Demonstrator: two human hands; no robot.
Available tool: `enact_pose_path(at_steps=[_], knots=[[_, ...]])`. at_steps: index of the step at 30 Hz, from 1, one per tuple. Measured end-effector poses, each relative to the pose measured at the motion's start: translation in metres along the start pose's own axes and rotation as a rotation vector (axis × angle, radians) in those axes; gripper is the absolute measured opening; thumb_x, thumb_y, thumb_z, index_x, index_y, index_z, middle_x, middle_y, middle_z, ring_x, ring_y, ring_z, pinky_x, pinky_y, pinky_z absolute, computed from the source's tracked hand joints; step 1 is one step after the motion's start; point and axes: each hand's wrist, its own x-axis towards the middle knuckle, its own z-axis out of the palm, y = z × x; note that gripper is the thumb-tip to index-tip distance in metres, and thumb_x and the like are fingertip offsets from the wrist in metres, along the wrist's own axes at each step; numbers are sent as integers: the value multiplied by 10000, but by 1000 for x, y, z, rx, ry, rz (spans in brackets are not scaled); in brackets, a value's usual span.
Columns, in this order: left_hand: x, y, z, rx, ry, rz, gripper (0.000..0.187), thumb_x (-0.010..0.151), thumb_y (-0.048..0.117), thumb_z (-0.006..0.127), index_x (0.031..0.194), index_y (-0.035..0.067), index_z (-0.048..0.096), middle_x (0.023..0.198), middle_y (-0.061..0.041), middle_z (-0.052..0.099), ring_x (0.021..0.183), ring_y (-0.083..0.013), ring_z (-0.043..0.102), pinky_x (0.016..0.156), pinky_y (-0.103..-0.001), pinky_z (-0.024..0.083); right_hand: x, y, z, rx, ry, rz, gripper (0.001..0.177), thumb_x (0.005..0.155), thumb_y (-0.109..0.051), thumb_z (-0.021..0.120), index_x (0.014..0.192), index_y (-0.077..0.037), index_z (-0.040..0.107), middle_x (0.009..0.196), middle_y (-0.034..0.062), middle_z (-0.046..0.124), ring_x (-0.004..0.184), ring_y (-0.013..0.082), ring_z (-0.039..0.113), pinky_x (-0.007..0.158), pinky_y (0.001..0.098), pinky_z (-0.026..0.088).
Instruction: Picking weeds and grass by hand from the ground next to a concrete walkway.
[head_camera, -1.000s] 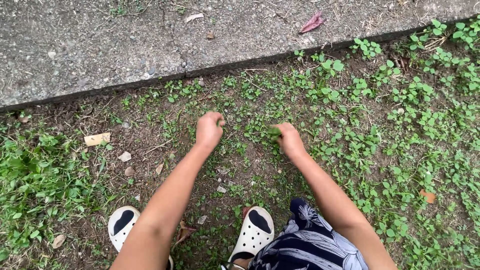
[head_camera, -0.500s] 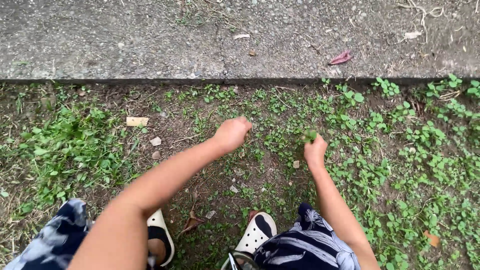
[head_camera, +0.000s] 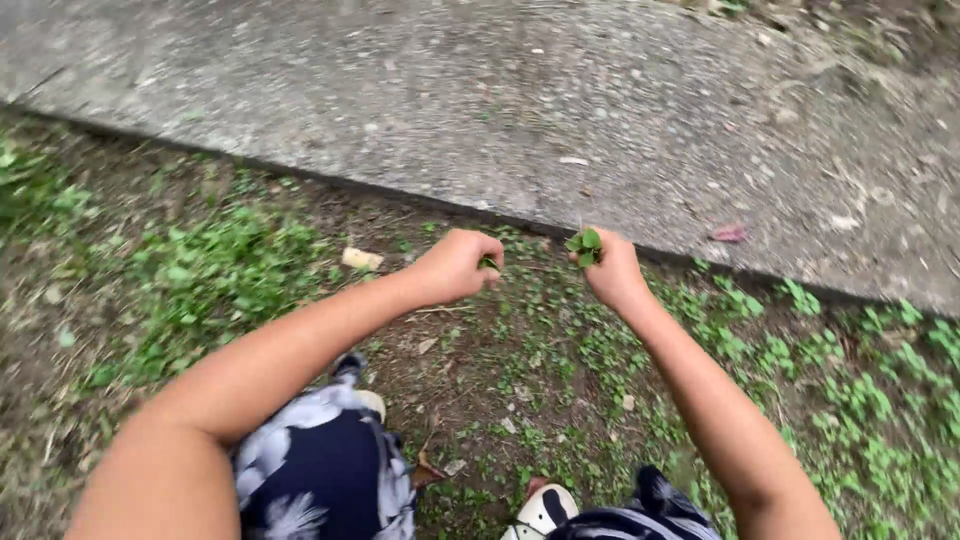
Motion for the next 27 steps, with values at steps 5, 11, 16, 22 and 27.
enact_pose_path(at_steps=[5, 11, 16, 22, 27], knots=[[-85, -148, 0, -256, 258, -338, 106, 874, 162, 783, 975, 140, 760, 1070, -108, 764, 1170, -350, 669, 1041, -464, 499, 38, -77, 82, -120, -207, -94, 135, 881, -67, 733, 1003, -124, 713, 960, 112, 736, 1059, 379, 687, 962, 495, 516], [-182, -248, 11, -486, 564, -750, 186, 892, 171, 769, 1075, 141, 775, 1221, -87, 733, 1289, -310, 603, 1110, -458, 450, 32, -210, 219, -90, -392, 31, 537, 817, 114, 655, 1308, -101, 694, 1210, 160, 732, 1159, 365, 679, 1057, 490, 503], [-229, -208, -95, -461, 629, -958, 510, 904, 170, 746, 1378, 93, 576, 1456, -214, 545, 1386, -415, 488, 1155, -558, 397, 20, -358, 248, 147, -605, -107, 884, 799, -70, 833, 1565, -116, 393, 1549, 258, 443, 1373, 493, 479, 1168, 603, 390], [-208, -191, -141, 81, 457, -928, 723, 762, -227, 579, 1457, -31, 537, 1616, -261, 379, 1527, -525, 152, 1124, -792, 121, 46, -308, 277, 188, -457, -4, 711, 872, -30, 762, 1524, -118, 490, 1472, 213, 550, 1345, 424, 536, 1127, 546, 444], [-115, -183, -71, 0, 295, -528, 256, 990, 144, 622, 1222, 194, 716, 1046, -39, 740, 1213, -228, 595, 1165, -568, 236, 54, -246, 248, -59, -391, 2, 637, 892, 52, 617, 1441, -260, 530, 1489, 213, 494, 1226, 520, 588, 997, 594, 545]])
